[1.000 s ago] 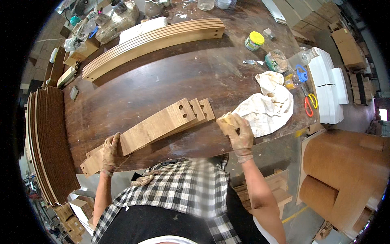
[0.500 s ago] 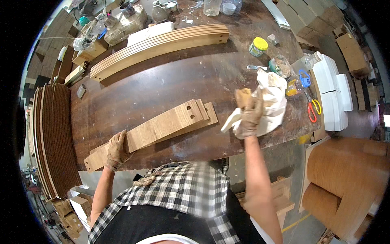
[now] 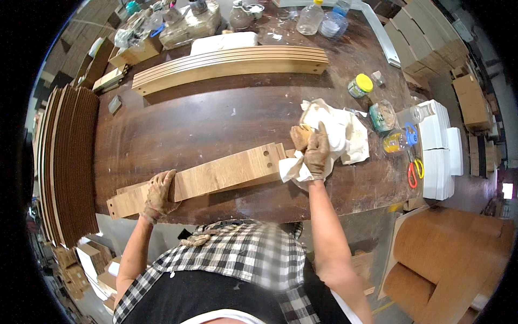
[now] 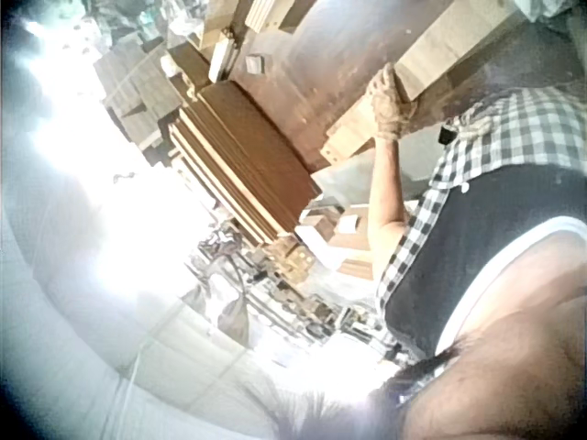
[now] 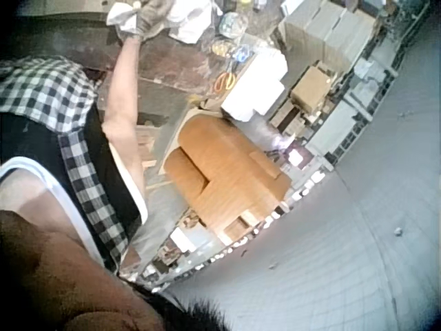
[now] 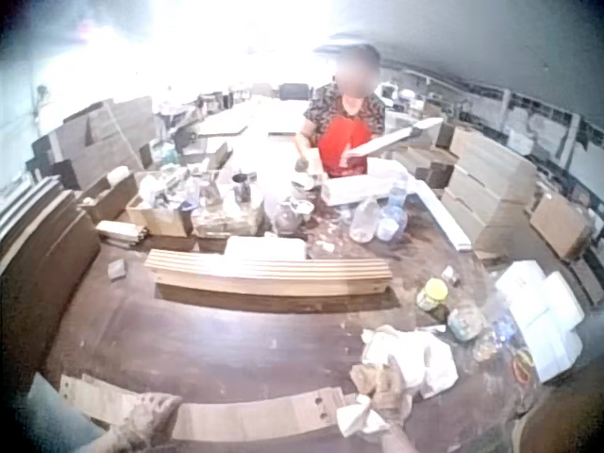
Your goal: The person uses a spatula to apply wood filler from a jar into small holes on a wooden board, wipes away excess with a cloth, and repeats this for multiple sections of a wooden slat assembly.
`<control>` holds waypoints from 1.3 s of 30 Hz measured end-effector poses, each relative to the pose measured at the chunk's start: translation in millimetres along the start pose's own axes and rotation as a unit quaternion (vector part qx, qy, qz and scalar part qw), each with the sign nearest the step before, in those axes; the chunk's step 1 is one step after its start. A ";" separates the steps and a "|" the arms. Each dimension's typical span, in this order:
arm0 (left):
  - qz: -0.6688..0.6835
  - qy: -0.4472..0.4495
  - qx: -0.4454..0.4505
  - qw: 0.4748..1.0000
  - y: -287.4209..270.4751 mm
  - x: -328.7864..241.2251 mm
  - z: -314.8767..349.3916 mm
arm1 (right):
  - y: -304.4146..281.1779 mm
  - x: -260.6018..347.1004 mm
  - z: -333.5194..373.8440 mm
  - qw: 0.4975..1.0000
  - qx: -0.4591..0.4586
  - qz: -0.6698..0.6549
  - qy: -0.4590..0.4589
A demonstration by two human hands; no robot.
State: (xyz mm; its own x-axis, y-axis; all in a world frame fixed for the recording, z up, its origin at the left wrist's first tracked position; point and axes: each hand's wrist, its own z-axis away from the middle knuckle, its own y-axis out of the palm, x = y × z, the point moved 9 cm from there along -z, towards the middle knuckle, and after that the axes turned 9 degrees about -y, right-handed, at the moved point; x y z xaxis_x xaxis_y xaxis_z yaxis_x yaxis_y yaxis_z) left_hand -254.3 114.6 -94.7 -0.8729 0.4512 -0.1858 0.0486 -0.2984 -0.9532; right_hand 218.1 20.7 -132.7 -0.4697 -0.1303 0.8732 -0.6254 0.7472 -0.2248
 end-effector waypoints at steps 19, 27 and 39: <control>0.008 0.022 0.013 1.000 3.5 -10.4 -14.0 | -78.1 -11.3 -3.1 0.657 -0.030 -0.646 0.388; 0.046 0.101 -0.054 0.992 0.1 -64.3 -26.6 | -149.9 70.6 -67.0 0.956 0.144 0.221 -0.127; 0.083 0.084 -0.216 0.969 -10.7 -98.2 -6.6 | 97.1 126.4 -54.5 0.926 0.205 -0.292 0.123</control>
State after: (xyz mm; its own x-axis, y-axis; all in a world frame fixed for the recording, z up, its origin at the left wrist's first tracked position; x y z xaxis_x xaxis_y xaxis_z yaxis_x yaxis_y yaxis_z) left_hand -165.9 79.1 -67.8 -0.7464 0.5682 -0.3464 0.4113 -0.0152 -0.9114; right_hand 132.1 112.2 -20.6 0.1481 -0.2449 0.9582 -0.9355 0.2794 0.2160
